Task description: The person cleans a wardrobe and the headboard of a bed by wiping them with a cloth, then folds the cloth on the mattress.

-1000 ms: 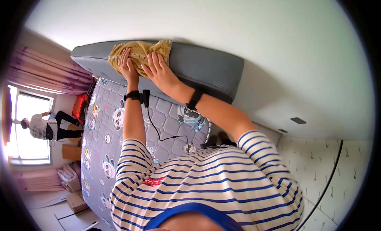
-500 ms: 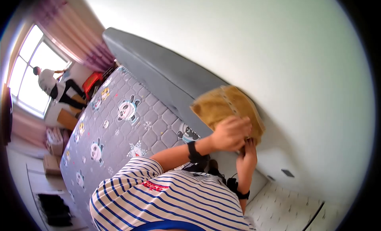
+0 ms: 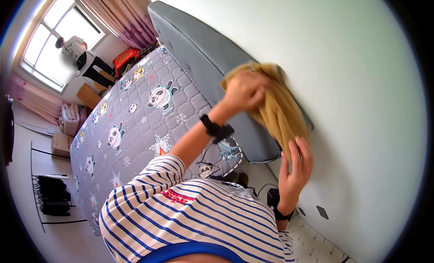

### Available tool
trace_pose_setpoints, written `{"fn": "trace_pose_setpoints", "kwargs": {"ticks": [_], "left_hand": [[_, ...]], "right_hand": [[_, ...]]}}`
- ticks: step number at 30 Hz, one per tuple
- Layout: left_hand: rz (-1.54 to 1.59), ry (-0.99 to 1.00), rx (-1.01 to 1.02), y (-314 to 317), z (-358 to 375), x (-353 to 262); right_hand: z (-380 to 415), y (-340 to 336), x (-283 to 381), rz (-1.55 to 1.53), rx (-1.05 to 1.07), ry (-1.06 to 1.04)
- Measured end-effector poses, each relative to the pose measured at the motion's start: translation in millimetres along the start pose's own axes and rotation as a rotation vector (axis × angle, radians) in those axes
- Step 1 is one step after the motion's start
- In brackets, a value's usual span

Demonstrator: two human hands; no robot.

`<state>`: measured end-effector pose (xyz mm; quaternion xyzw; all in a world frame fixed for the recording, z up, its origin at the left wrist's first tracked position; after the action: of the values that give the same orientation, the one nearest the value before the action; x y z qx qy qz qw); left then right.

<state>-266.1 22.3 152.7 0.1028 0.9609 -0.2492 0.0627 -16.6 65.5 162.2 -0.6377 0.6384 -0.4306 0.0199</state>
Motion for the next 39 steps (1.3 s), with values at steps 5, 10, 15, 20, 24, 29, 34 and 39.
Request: {"fn": "trace_pose_setpoints", "kwargs": {"ticks": [5, 10, 15, 20, 24, 29, 34, 39], "left_hand": [[-0.05, -0.192, 0.127, -31, -18, 91], [0.0, -0.155, 0.061, -30, -14, 107], [-0.036, -0.243, -0.01, -30, -5, 105], [-0.298, -0.084, -0.021, -25, -3, 59], [-0.117, -0.133, 0.171, -5, 13, -13], [0.201, -0.149, 0.072, -8, 47, -100], [0.339, -0.282, 0.581, -4, 129, -114], [0.013, -0.482, 0.685, -37, 188, -97]], "right_hand": [[-16, 75, 11, 0.386, 0.08, -0.036], [-15, 83, 3, 0.479, -0.076, -0.064], [-15, 84, 2, 0.494, -0.107, -0.088], [-16, 81, 2, 0.407, -0.176, -0.112], [-1, 77, -10, 0.262, -0.19, -0.182], [26, 52, -15, -0.097, -0.096, -0.255], [70, 51, -35, -0.653, 0.088, 0.182], [57, 74, 38, -0.219, 0.27, -0.174]]}}
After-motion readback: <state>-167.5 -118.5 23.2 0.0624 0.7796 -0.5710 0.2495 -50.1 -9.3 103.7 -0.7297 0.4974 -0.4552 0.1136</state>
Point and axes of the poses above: each hand's wrist, its own z-axis away from the middle knuckle, its own y-axis out of the palm, x = y × z, the point moved 7 cm from there along -z, towards the middle knuckle, and after that the axes turned 8 degrees about y, right-handed, at the moved point
